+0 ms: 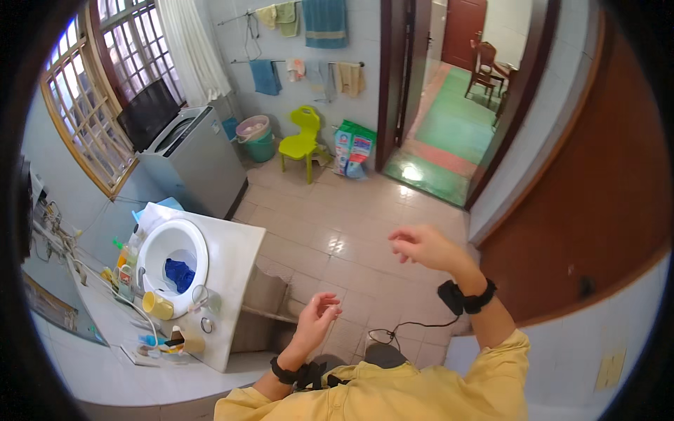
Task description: The person washes a blue cloth by hand in a sink, rinsing it with water from a faucet and a cup, briefly adjusts a window in an adjacent toilet stall, and then wipes the sink counter with the damp cloth.
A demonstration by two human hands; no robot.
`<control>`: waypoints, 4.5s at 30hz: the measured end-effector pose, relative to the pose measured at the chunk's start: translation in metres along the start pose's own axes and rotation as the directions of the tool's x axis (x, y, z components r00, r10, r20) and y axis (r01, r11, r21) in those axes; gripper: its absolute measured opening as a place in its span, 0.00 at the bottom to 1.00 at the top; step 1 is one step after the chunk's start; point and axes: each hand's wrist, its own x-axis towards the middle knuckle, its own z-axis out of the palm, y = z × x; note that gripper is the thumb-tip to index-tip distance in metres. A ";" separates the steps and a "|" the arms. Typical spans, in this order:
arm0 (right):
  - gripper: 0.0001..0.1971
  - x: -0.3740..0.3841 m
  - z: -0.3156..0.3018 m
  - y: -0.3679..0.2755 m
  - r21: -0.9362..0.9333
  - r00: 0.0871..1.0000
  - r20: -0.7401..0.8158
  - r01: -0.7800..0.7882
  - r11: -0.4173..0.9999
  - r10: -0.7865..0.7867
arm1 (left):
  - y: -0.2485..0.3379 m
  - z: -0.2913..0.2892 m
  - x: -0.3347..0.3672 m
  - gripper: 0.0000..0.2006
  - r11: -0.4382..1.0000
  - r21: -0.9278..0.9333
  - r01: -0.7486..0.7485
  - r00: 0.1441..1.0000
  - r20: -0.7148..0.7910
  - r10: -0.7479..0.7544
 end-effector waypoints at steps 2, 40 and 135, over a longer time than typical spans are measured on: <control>0.14 0.065 -0.011 -0.021 -0.021 0.994 0.092 0.053 0.998 -0.051 | 0.016 -0.011 0.041 0.14 1.000 0.000 -0.002 0.997 -0.071 0.002; 0.14 0.731 0.255 -0.319 0.342 -0.233 0.935 0.785 0.516 -0.266 | 0.096 -0.315 0.399 0.11 0.874 -0.156 -0.460 0.113 -0.987 -0.117; 0.11 0.600 0.780 -0.251 0.781 -0.777 0.579 0.615 0.105 0.247 | -0.093 -0.524 0.178 0.14 0.671 0.120 -0.731 -0.667 -0.329 -0.668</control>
